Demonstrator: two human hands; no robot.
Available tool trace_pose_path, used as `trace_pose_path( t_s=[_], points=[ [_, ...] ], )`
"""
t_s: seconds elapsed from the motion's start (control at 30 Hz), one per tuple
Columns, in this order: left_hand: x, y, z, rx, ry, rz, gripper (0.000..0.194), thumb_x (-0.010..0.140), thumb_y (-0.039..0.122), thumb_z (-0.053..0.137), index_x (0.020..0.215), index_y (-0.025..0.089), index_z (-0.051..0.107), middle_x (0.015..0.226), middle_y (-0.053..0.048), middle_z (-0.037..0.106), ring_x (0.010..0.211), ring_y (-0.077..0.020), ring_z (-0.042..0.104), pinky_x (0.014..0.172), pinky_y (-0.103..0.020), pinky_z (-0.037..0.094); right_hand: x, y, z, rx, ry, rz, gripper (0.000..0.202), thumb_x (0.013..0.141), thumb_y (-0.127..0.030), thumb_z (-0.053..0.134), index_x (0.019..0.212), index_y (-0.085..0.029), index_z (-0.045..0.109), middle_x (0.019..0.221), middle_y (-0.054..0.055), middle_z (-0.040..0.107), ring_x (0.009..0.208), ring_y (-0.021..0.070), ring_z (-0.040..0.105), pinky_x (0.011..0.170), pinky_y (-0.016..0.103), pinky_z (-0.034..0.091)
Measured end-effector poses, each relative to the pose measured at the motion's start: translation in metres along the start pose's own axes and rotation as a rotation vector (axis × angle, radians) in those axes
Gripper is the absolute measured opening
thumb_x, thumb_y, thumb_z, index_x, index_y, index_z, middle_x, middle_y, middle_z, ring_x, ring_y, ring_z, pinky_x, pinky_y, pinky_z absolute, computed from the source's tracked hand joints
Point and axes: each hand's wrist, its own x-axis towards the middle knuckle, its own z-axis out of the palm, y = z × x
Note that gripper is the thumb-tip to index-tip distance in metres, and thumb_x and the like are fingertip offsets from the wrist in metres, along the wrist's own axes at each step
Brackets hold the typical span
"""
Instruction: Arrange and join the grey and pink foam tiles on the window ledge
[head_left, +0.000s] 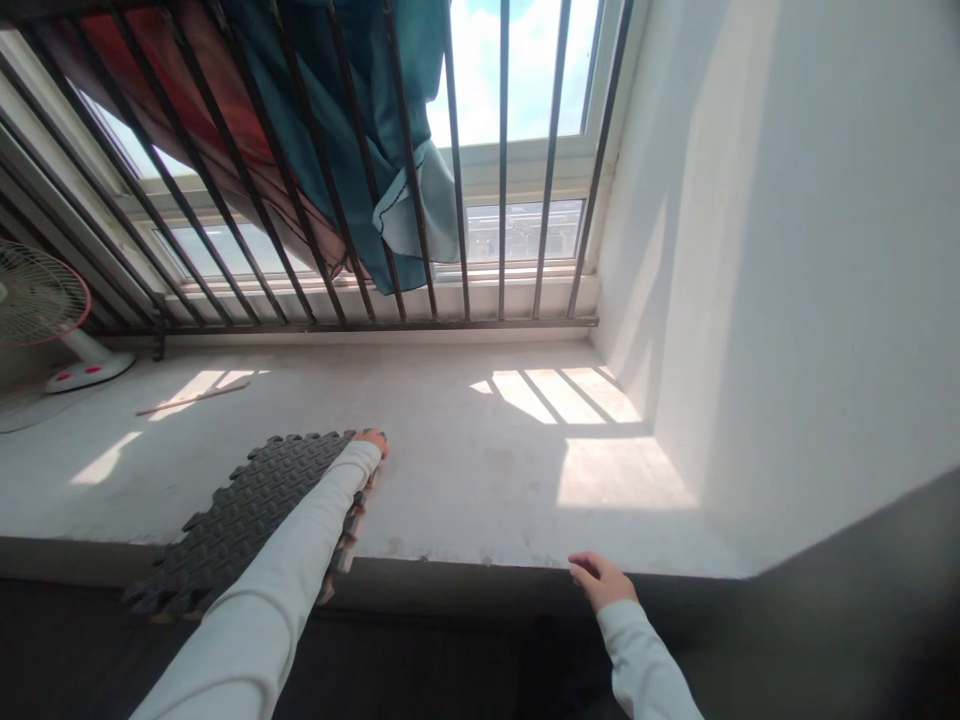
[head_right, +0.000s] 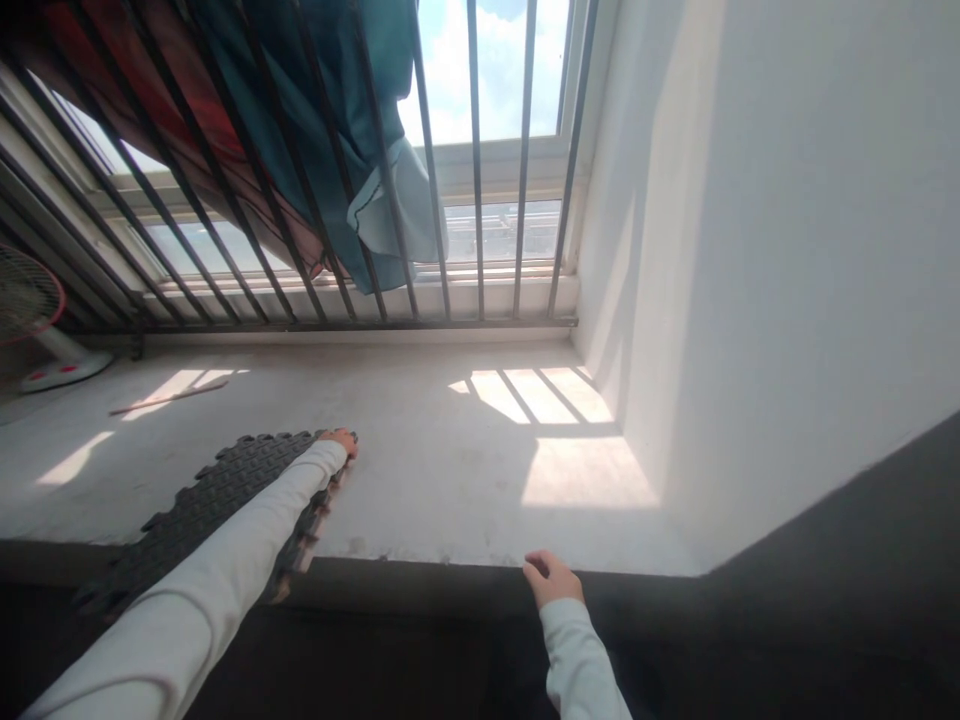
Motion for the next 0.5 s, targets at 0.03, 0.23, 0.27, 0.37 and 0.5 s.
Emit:
trace_pose_path(
  t_s=[0.03,0.23,0.27,0.37,0.5],
  points=[
    [0.0003,0.0002,0.0000,0.007,-0.012,-0.012,0.018,0.055,0.015,0.058,0.067,0.025,0.067,0.102,-0.005,0.065,0.112,-0.0229,0.044,0.090,-0.037,0.035,0.0022,0.0028,0.0015,0.026,-0.012,0.014,0.020,0.066,-0.029,0.047,0.076,-0.022,0.063,0.075,0.000,0.067,0.072,0.0157,0.061,0.068,0.025,0.046],
    [-0.0021,-0.0023,-0.0004,-0.006,-0.023,-0.083,0.016,0.055,0.017,0.057,0.066,0.023,0.067,0.108,-0.003,0.062,0.110,-0.0200,0.046,0.091,-0.030,0.034,0.0102,0.0113,0.0061,0.139,-0.059,0.067,0.025,0.063,-0.036,0.048,0.078,-0.022,0.063,0.075,0.002,0.066,0.071,0.0170,0.062,0.056,0.025,0.046],
    [-0.0024,-0.0027,-0.0002,-0.016,-0.016,-0.103,0.017,0.056,0.018,0.057,0.068,0.023,0.067,0.110,-0.002,0.061,0.108,-0.0193,0.048,0.090,-0.029,0.035,0.0104,0.0116,0.0058,0.149,-0.063,0.069,0.025,0.063,-0.036,0.049,0.077,-0.022,0.063,0.075,0.002,0.066,0.071,0.0172,0.062,0.055,0.025,0.046],
    [-0.0030,-0.0038,0.0003,-0.050,0.006,-0.171,0.021,0.058,0.024,0.057,0.076,0.025,0.067,0.112,0.000,0.060,0.102,-0.0185,0.052,0.082,-0.024,0.040,0.0098,0.0113,0.0033,0.164,-0.068,0.070,0.025,0.061,-0.037,0.049,0.075,-0.022,0.063,0.073,0.002,0.066,0.070,0.0174,0.061,0.054,0.025,0.046],
    [-0.0025,-0.0057,0.0010,-0.084,0.013,-0.210,0.022,0.054,0.026,0.060,0.075,0.026,0.066,0.112,0.003,0.060,0.097,-0.0177,0.054,0.072,-0.019,0.042,0.0066,0.0088,-0.0014,0.187,-0.061,0.081,0.024,0.061,-0.037,0.049,0.074,-0.023,0.063,0.074,0.001,0.066,0.068,0.0158,0.061,0.054,0.024,0.046]
  ],
)
